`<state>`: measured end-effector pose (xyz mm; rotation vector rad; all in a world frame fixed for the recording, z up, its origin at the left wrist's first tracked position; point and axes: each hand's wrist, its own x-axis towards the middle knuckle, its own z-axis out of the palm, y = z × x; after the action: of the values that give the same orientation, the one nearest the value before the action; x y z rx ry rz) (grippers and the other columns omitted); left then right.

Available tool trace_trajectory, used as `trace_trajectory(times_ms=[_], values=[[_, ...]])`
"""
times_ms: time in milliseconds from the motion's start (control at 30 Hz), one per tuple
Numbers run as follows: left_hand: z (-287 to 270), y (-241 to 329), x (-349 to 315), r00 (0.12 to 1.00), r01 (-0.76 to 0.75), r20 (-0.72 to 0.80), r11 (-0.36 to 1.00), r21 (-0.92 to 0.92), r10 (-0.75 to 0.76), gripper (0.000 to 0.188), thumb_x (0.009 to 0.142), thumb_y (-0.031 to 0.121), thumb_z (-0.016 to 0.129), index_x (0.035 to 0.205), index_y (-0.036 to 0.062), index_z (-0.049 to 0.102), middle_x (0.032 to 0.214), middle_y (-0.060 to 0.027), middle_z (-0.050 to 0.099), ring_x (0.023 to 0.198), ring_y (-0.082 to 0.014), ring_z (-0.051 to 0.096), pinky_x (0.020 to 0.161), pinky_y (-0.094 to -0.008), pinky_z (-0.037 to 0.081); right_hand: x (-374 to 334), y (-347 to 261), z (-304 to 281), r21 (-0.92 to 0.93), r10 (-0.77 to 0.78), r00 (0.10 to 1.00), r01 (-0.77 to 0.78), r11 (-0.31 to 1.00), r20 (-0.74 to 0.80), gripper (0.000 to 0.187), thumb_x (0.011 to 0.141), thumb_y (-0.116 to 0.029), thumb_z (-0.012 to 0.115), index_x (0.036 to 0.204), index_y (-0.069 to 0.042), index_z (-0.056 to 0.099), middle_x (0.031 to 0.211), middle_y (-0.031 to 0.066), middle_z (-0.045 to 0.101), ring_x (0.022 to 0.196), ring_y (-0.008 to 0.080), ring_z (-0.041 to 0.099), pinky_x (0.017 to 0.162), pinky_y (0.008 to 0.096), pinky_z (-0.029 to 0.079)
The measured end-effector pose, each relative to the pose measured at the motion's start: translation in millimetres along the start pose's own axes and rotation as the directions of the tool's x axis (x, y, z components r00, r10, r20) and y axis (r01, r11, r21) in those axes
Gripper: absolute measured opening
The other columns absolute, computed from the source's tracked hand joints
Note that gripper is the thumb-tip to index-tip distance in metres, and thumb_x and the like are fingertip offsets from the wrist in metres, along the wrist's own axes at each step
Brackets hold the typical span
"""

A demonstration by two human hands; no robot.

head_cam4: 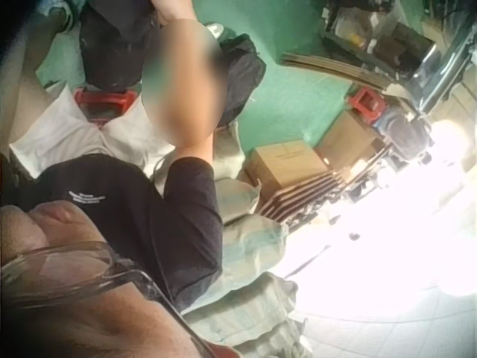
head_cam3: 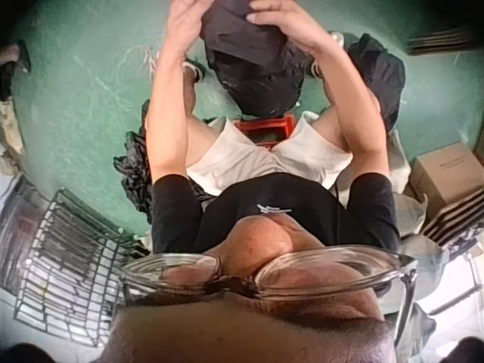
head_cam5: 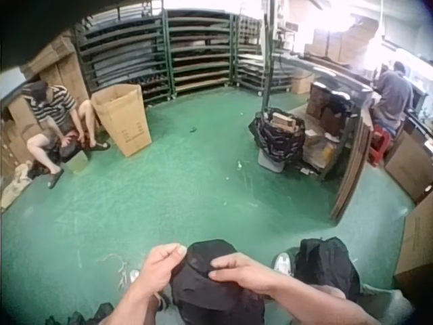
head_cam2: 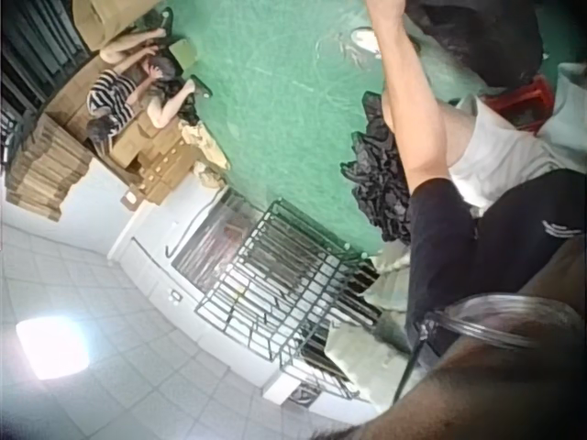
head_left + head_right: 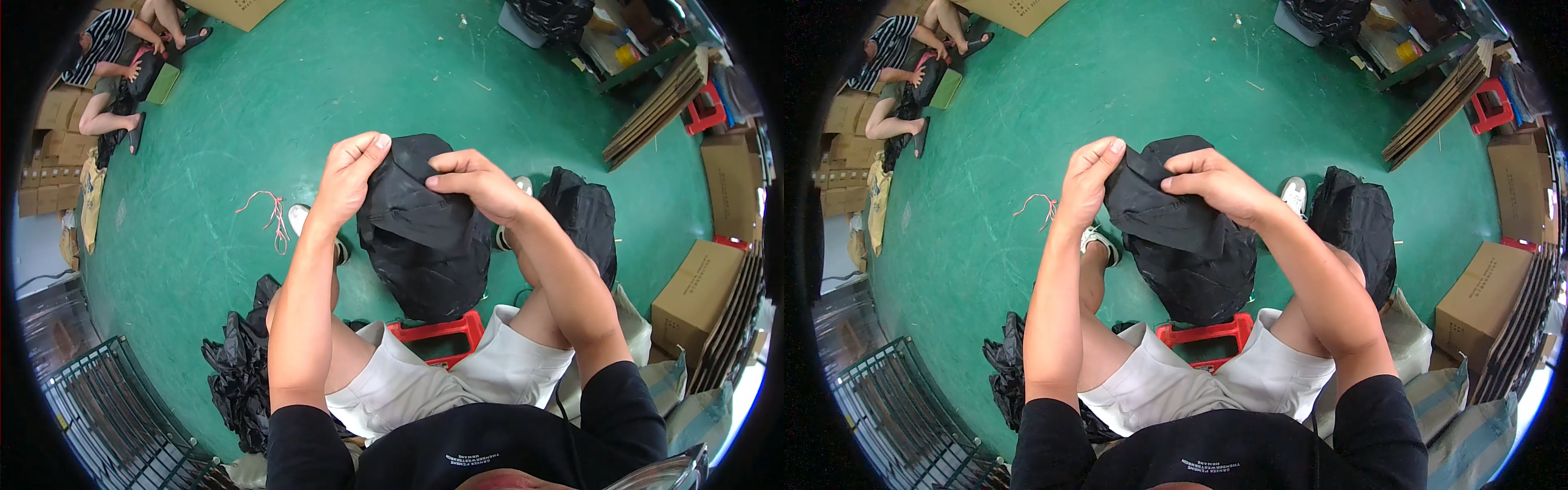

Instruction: Fold and organize black protective bags or covers in a warehouse setting.

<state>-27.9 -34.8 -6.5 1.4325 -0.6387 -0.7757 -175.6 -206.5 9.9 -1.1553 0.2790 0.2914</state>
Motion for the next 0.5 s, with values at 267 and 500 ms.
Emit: trace_trajectory(times_ms=[267,500], values=[[-9,19,-7,0.969,0.088,0.245,0.978,-0.190,-0.039,0.035,0.098,0.025,0.057,0.069,0.0064,0.050,0.070,0.0110,0.037,0.067,-0.0020,0.031,0.059,-0.0221,0.029,-26,-11,-24,0.354,-0.160,0.955,0.064,0.933,0.248,0.024,0.081,-0.016,0.072,0.093,0.003,0.062,0.088,0.0046,0.066,0.082,0.0116,0.060,0.076,0.0266,0.047],[-26,28,-16,0.966,0.228,0.225,0.833,-0.504,-0.128,0.021,0.093,0.020,0.063,0.086,0.0007,0.064,0.081,0.0013,0.065,0.076,-0.0049,0.058,0.071,-0.0222,0.047,-49,-1,-15,0.186,0.090,0.953,-0.148,0.971,0.289,0.082,0.049,0.003,0.085,0.123,0.014,0.050,0.118,0.0167,0.063,0.108,0.0215,0.062,0.099,0.0343,0.045]])
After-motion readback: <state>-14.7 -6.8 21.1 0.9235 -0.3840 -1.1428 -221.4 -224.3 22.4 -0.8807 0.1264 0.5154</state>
